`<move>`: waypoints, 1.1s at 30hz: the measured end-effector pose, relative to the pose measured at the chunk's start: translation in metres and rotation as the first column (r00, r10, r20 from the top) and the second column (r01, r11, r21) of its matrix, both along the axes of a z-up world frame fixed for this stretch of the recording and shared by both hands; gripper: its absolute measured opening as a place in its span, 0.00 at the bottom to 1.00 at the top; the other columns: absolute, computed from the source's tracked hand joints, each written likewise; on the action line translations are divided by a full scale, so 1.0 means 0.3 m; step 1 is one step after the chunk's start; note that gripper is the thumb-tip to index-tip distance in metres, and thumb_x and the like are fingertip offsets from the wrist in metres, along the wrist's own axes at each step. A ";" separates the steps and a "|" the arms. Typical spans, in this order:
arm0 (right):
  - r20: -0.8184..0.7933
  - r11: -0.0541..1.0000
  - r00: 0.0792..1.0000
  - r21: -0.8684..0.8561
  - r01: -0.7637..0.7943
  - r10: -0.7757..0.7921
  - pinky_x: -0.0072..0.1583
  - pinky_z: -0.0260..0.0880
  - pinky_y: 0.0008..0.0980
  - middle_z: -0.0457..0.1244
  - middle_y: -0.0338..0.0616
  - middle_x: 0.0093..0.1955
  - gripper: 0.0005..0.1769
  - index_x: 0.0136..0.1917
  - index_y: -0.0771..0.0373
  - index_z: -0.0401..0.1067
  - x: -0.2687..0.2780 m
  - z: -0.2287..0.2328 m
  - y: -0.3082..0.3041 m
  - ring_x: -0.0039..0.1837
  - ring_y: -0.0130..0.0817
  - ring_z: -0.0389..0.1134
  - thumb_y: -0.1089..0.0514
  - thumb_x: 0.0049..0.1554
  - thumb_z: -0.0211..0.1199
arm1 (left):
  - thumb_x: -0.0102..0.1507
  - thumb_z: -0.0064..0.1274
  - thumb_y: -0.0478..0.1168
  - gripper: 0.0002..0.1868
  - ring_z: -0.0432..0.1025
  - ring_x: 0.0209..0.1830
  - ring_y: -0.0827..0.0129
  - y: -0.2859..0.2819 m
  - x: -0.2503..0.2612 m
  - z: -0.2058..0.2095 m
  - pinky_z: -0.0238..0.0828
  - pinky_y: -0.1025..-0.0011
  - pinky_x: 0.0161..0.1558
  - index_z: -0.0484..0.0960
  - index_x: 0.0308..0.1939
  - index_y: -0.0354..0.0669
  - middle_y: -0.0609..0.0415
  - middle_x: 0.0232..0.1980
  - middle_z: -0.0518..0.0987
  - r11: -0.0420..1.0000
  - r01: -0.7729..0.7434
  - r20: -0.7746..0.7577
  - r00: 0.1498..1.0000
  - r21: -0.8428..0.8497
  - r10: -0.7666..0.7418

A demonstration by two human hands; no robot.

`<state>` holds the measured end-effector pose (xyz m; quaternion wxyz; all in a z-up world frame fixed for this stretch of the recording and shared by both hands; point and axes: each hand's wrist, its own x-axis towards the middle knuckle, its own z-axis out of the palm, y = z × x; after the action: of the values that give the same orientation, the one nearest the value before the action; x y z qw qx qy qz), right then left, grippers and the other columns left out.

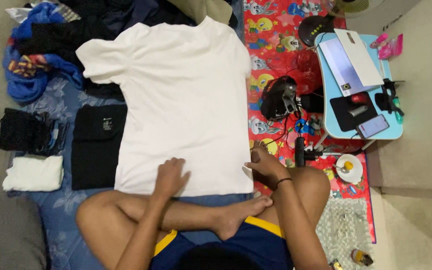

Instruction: Folding a white t-shirt and other items on a bed.

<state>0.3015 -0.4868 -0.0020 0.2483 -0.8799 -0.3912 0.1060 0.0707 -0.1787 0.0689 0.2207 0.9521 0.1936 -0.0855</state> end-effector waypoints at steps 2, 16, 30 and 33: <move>-0.558 0.980 0.811 -0.177 0.093 -0.178 0.54 0.74 0.37 0.71 0.54 0.50 0.38 0.67 0.65 0.69 0.089 0.058 0.025 0.51 0.39 0.73 0.43 0.50 0.72 | 0.63 0.56 0.46 0.25 0.71 0.56 0.50 -0.065 0.089 0.035 0.63 0.51 0.59 0.77 0.59 0.34 0.38 0.56 0.78 0.998 0.030 -0.004 1.000 -0.047 -0.030; -0.968 0.727 0.185 0.005 0.687 -0.168 0.56 0.69 0.38 0.68 0.36 0.65 0.32 0.71 0.51 0.67 0.825 -0.471 0.423 0.60 0.32 0.70 0.33 0.62 0.50 | 0.62 0.59 0.49 0.18 0.63 0.63 0.50 -0.166 0.521 -0.276 0.57 0.50 0.58 0.77 0.46 0.39 0.44 0.61 0.71 0.987 -0.144 0.504 0.859 0.069 0.090; -0.629 0.560 -0.245 0.367 0.743 0.738 0.63 0.68 0.50 0.58 0.59 0.75 0.35 0.80 0.67 0.56 1.083 -0.512 0.558 0.66 0.53 0.65 0.39 0.73 0.52 | 0.60 0.60 0.52 0.19 0.61 0.65 0.52 -0.150 0.499 -0.336 0.56 0.53 0.59 0.77 0.45 0.43 0.50 0.63 0.67 0.985 -0.170 0.420 0.893 -0.026 0.165; -0.733 0.719 -0.384 0.203 0.665 0.562 0.53 0.73 0.49 0.63 0.61 0.67 0.33 0.75 0.66 0.59 1.106 -0.436 0.536 0.58 0.54 0.68 0.38 0.71 0.48 | 0.60 0.61 0.51 0.18 0.60 0.66 0.54 -0.152 0.502 -0.326 0.55 0.55 0.59 0.78 0.44 0.44 0.52 0.64 0.66 0.982 -0.175 0.431 0.883 -0.069 0.188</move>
<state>0.6334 -0.3260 -0.1327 0.7592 -0.2091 0.0598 0.6135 0.2213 -0.2245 -0.0290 0.2786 0.9216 0.2264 0.1477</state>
